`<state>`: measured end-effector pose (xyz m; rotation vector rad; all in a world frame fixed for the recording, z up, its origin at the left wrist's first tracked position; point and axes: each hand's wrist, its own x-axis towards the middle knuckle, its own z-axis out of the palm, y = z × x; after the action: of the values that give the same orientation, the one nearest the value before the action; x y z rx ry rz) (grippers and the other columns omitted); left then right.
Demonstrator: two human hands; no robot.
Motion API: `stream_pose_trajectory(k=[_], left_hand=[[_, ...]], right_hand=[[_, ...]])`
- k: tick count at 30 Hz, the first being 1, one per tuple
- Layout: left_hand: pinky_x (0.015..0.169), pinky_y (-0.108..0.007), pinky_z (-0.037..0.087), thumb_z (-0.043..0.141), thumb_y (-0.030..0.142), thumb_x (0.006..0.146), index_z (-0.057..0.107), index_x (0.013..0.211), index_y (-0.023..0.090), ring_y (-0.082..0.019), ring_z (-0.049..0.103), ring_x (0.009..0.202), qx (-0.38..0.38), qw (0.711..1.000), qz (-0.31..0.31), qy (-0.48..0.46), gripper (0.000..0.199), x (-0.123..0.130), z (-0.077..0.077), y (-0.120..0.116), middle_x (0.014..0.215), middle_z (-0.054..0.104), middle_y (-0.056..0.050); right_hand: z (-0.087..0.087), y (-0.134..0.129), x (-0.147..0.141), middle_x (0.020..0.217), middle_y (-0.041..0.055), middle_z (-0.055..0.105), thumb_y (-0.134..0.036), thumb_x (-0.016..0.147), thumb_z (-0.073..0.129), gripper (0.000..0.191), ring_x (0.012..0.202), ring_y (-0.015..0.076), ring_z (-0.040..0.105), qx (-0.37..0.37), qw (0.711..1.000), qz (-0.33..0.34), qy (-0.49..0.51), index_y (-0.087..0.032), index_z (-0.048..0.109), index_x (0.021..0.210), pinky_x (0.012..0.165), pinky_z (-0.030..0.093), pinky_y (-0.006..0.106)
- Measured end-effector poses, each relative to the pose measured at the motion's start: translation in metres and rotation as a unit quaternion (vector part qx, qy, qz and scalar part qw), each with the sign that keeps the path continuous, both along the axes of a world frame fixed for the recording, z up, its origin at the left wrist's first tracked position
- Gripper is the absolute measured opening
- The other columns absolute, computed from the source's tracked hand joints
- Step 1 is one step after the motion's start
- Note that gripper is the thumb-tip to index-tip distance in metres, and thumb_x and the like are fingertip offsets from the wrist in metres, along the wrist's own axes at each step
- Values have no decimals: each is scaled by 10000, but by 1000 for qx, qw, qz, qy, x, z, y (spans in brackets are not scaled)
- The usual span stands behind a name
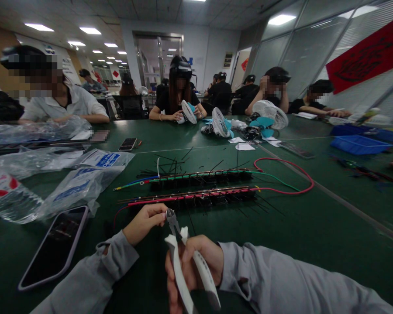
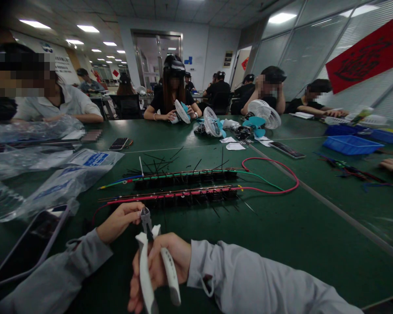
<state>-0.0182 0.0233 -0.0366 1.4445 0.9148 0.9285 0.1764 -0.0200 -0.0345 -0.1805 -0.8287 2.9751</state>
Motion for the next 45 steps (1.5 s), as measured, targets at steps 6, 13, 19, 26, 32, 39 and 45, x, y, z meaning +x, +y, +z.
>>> stream_pose_trajectory(k=[6,13,19,26,32,39,45], left_hand=[[547,-224,350,611,322,779,661,805,122,-110,444,567,0,1000,-7,-19,209,0,-1,0,631,541,-3],[541,-219,327,616,305,786,656,790,121,-101,422,563,1,999,-10,-31,188,0,-1,0,633,521,8],[535,-210,301,616,303,790,653,788,117,-92,395,554,-4,999,-12,-34,189,0,0,-1,624,508,18],[534,-215,292,612,314,789,655,770,113,-93,379,550,-2,999,-12,-32,206,-1,0,-1,612,497,19],[534,-214,287,613,303,788,657,780,112,-90,369,549,-2,999,-15,-40,196,-1,0,-1,615,494,20],[536,-215,290,616,306,788,660,787,112,-89,370,548,-3,999,-15,-37,200,-1,1,-1,620,496,18],[535,-218,299,620,323,779,661,791,113,-94,378,547,-9,999,-13,-37,215,-1,-1,0,627,512,11]], right_hand=[[-2,3,5,662,102,583,-365,643,380,360,639,241,604,-19,1000,-5,23,-96,534,826,611,448,435],[0,2,7,644,90,572,-415,689,353,368,595,239,601,-22,999,-3,23,-110,514,818,543,458,420],[3,-1,7,625,92,567,-409,689,351,365,574,234,600,-27,999,-17,13,-105,520,799,513,454,383],[0,0,6,606,124,564,-405,686,337,400,531,231,572,-17,1000,-23,3,-79,546,785,463,426,366],[0,0,7,605,94,557,-409,676,365,366,570,236,586,-21,999,-30,-14,-99,536,770,526,444,392],[3,-2,8,598,99,556,-412,693,335,388,542,217,566,-11,999,-29,-15,-94,542,778,539,436,389],[3,-2,7,601,88,558,-414,687,348,372,557,220,582,-16,999,-35,-21,-104,536,773,547,445,380]])
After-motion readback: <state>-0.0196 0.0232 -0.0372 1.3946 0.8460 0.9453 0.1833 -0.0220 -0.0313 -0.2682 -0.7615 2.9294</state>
